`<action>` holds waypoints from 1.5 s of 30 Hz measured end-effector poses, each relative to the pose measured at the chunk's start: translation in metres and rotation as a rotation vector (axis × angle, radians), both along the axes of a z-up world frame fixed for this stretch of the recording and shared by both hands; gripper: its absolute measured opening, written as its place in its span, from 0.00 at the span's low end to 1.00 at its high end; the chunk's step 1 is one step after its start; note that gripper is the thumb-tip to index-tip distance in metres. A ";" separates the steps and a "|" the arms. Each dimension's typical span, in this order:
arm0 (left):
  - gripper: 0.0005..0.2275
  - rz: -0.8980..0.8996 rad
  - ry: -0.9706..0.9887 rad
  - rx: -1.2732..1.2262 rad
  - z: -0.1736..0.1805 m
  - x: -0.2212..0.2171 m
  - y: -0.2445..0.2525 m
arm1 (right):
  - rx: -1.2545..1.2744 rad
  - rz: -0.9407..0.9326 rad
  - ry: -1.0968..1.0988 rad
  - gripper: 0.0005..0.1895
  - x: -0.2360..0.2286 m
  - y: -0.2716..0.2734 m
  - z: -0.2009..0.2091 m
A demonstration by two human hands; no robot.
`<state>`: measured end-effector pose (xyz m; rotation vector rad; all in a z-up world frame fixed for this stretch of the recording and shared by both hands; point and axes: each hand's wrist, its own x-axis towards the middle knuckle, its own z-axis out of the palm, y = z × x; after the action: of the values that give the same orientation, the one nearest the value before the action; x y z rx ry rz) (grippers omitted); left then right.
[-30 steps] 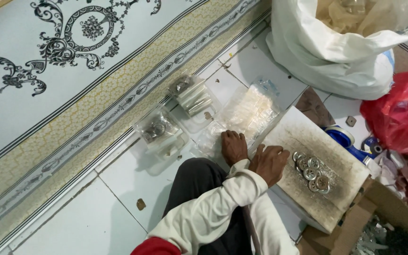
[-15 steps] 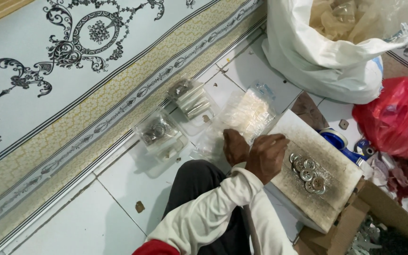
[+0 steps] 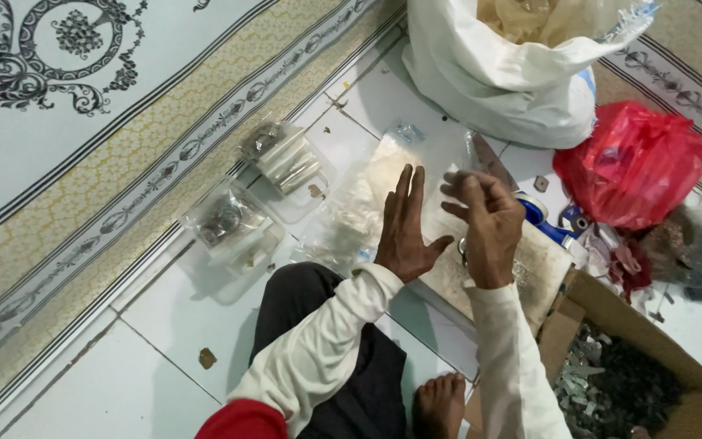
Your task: The person sits on the floor and sorts metal buttons from a cardboard box into small plastic bags. They place the buttons on a white board, arrange them, and then seal the bags using a tape dispenser.
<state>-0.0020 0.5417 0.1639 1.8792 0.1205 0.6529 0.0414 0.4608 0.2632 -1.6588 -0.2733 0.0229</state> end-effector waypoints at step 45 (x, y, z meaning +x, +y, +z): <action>0.18 -0.128 -0.154 -0.016 -0.089 0.021 -0.066 | 0.222 -0.266 0.427 0.07 -0.031 -0.087 -0.118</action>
<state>0.0188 0.4761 0.0753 1.7977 -0.0929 0.7034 0.0099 0.3740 0.1452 -1.4168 0.2609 0.1391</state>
